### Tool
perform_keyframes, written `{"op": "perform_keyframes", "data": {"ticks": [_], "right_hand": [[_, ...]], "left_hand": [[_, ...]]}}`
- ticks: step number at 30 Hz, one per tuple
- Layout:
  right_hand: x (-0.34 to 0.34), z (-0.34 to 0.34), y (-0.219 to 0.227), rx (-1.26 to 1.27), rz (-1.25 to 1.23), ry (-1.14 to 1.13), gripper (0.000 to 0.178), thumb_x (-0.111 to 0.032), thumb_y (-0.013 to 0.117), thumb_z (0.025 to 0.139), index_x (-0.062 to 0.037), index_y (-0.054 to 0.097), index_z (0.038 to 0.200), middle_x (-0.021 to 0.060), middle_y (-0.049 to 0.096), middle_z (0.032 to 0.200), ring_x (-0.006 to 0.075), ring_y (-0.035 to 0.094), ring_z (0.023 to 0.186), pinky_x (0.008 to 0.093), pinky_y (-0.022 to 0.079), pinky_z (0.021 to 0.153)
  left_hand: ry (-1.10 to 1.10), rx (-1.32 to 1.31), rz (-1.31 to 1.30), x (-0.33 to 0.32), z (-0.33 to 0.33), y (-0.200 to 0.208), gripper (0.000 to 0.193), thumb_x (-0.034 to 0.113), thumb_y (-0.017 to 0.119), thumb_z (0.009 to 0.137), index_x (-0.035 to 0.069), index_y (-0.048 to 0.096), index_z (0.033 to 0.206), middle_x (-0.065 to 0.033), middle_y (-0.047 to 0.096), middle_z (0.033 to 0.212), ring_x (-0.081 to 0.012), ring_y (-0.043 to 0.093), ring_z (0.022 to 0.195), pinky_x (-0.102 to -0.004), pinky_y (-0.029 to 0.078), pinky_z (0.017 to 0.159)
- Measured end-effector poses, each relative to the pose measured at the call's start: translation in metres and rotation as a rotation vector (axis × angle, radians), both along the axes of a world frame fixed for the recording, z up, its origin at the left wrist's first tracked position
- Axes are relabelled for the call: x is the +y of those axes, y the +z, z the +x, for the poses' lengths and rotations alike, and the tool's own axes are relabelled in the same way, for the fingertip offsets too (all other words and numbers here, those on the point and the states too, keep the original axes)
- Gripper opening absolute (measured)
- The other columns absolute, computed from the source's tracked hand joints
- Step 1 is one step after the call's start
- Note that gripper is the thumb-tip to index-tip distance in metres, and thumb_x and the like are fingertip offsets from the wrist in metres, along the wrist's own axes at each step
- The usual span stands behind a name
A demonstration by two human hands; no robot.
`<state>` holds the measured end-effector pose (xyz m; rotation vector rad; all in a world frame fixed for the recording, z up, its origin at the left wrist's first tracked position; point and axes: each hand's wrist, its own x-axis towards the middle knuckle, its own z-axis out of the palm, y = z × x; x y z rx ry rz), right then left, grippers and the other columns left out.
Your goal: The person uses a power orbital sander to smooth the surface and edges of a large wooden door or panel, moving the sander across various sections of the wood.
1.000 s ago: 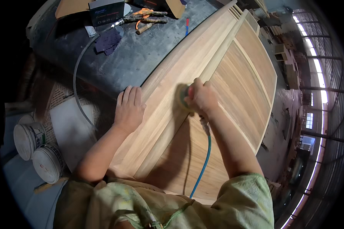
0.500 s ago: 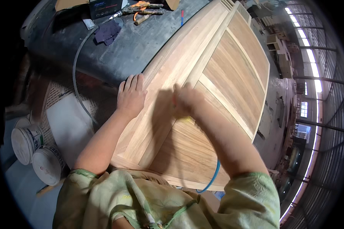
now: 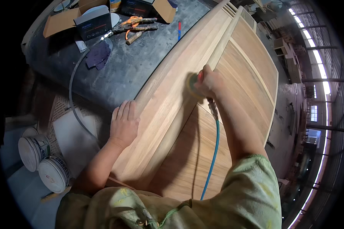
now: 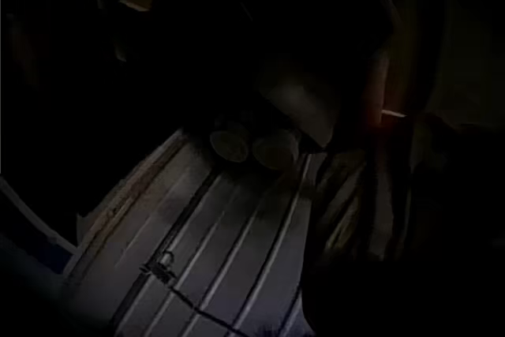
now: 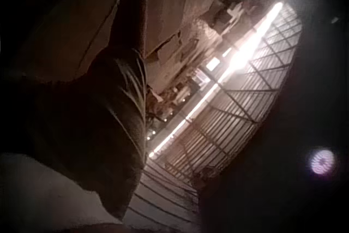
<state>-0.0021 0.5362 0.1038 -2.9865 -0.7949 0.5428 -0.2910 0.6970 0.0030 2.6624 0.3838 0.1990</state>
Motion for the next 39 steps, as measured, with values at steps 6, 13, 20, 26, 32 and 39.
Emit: {"op": "perform_keyframes", "data": {"ticks": [6, 13, 20, 26, 32, 39], "right_hand": [[0.010, -0.026, -0.002, -0.001, -0.057, 0.048, 0.050, -0.029, 0.071, 0.075, -0.0028, 0.046, 0.110, 0.0318, 0.056, 0.101, 0.0465, 0.061, 0.091, 0.0495, 0.052, 0.079], [0.003, 0.034, 0.002, -0.051, -0.018, -0.029, 0.050, -0.027, 0.073, 0.072, -0.0042, 0.050, 0.110, 0.0283, 0.057, 0.104, 0.0431, 0.062, 0.090, 0.0471, 0.053, 0.076], [-0.011, -0.060, -0.009, 0.024, 0.014, 0.159, 0.054, -0.025, 0.075, 0.071, -0.0111, 0.048, 0.116, 0.0251, 0.050, 0.111, 0.0437, 0.063, 0.088, 0.0485, 0.054, 0.074], [-0.034, -0.057, -0.013, -0.062, 0.279, 0.017, 0.055, -0.030, 0.075, 0.073, -0.0087, 0.050, 0.117, 0.0265, 0.051, 0.109, 0.0419, 0.062, 0.087, 0.0475, 0.053, 0.077], [-0.050, -0.073, -0.022, -0.131, 0.321, -0.019, 0.058, -0.031, 0.075, 0.073, -0.0091, 0.047, 0.118, 0.0259, 0.049, 0.107, 0.0444, 0.060, 0.089, 0.0466, 0.052, 0.076], [-0.036, -0.058, -0.017, -0.202, 0.273, -0.002, 0.057, -0.029, 0.074, 0.072, -0.0110, 0.049, 0.120, 0.0209, 0.051, 0.112, 0.0406, 0.062, 0.090, 0.0472, 0.053, 0.073]], "left_hand": [[0.014, 0.035, 0.002, 0.004, 0.001, -0.003, 0.061, 0.021, 0.060, 0.086, -0.004, 0.038, 0.137, -0.0191, 0.047, 0.135, -0.0318, 0.040, 0.131, -0.0457, 0.030, 0.107], [-0.036, 0.053, -0.002, 0.000, 0.004, 0.000, 0.060, 0.019, 0.057, 0.086, -0.008, 0.037, 0.136, -0.0228, 0.047, 0.136, -0.0340, 0.040, 0.130, -0.0464, 0.029, 0.108], [0.010, 0.085, -0.009, 0.002, 0.001, 0.000, 0.063, 0.019, 0.059, 0.085, -0.008, 0.036, 0.137, -0.0239, 0.047, 0.134, -0.0346, 0.038, 0.132, -0.0468, 0.028, 0.108], [-0.013, 0.046, 0.059, -0.001, 0.004, -0.004, 0.064, 0.025, 0.062, 0.085, -0.005, 0.039, 0.136, -0.0198, 0.049, 0.134, -0.0316, 0.042, 0.130, -0.0461, 0.031, 0.106], [-0.008, 0.011, 0.096, 0.000, 0.001, -0.012, 0.065, 0.022, 0.064, 0.083, -0.005, 0.039, 0.136, -0.0198, 0.050, 0.133, -0.0324, 0.044, 0.128, -0.0432, 0.033, 0.105], [-0.015, 0.052, 0.079, -0.001, 0.003, -0.006, 0.063, 0.019, 0.062, 0.084, -0.009, 0.038, 0.136, -0.0236, 0.049, 0.133, -0.0348, 0.044, 0.127, -0.0448, 0.036, 0.103]]}}
